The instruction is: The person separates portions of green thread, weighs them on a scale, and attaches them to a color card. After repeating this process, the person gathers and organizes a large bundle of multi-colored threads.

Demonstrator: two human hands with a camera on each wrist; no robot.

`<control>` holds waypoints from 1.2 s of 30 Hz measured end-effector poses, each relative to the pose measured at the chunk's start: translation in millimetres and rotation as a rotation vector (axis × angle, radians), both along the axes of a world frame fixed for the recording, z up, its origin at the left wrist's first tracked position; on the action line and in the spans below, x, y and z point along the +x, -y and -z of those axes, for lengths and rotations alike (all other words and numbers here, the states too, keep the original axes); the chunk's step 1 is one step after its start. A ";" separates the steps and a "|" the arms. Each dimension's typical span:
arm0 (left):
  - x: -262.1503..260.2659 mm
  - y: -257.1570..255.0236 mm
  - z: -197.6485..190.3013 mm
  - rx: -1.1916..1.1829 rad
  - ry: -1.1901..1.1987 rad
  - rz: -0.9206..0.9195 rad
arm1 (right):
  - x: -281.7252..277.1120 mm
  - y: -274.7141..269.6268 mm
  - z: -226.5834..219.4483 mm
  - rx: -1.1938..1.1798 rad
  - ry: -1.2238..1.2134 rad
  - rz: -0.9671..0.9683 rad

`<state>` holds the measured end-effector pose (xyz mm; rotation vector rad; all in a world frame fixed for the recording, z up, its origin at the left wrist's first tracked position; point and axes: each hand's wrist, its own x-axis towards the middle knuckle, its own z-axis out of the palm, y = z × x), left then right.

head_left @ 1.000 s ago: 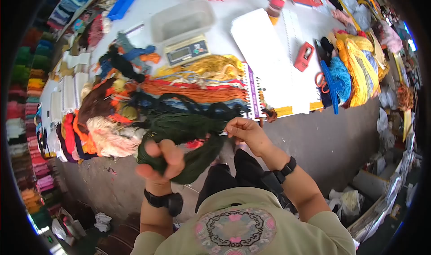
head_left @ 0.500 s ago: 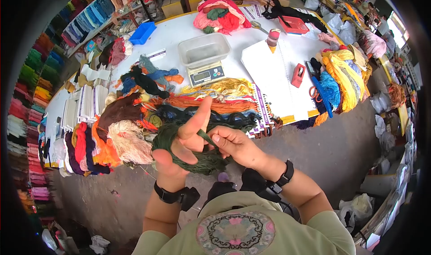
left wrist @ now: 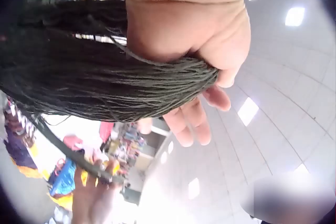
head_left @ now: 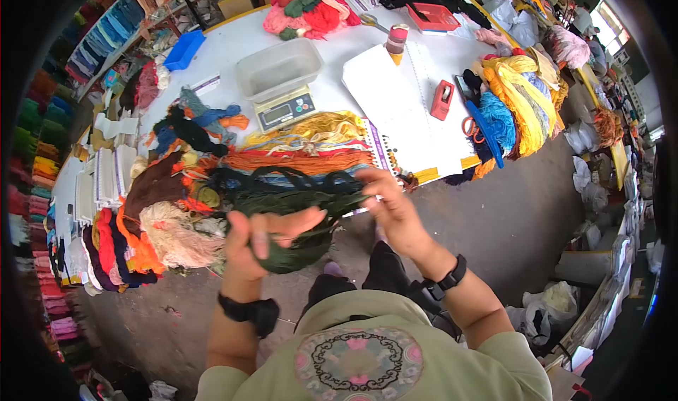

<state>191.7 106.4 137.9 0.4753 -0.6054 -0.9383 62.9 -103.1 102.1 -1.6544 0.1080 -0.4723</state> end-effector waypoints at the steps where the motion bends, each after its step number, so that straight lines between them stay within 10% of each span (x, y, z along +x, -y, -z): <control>1: 9.4 -10.0 7.6 0.026 0.012 -0.015 | -11.4 19.1 13.7 0.180 -0.039 0.078; 5: 57.3 -85.6 51.7 0.334 -0.279 -0.535 | -75.9 120.4 35.1 0.867 -0.066 0.321; 8: 85.1 -110.0 70.2 0.447 -0.449 -0.763 | -125.3 217.6 65.7 0.463 -0.393 0.696; 10: 73.6 -68.2 63.6 0.455 -0.398 -0.472 | -118.4 238.2 73.4 0.201 -0.603 0.785; 15: 16.9 120.2 138.9 0.970 -0.361 0.039 | -32.5 199.0 149.7 -0.267 -0.677 0.012; 19: -20.0 199.1 211.1 1.408 -0.277 0.051 | 17.5 181.0 194.0 -0.349 -0.659 -0.232; 28: -32.3 203.2 230.4 1.286 -0.398 -0.138 | 48.7 190.2 187.0 -0.263 -0.701 -0.649; 36: -29.1 202.4 225.9 1.295 -0.092 -0.148 | 71.6 183.6 165.8 -0.252 -0.792 -0.648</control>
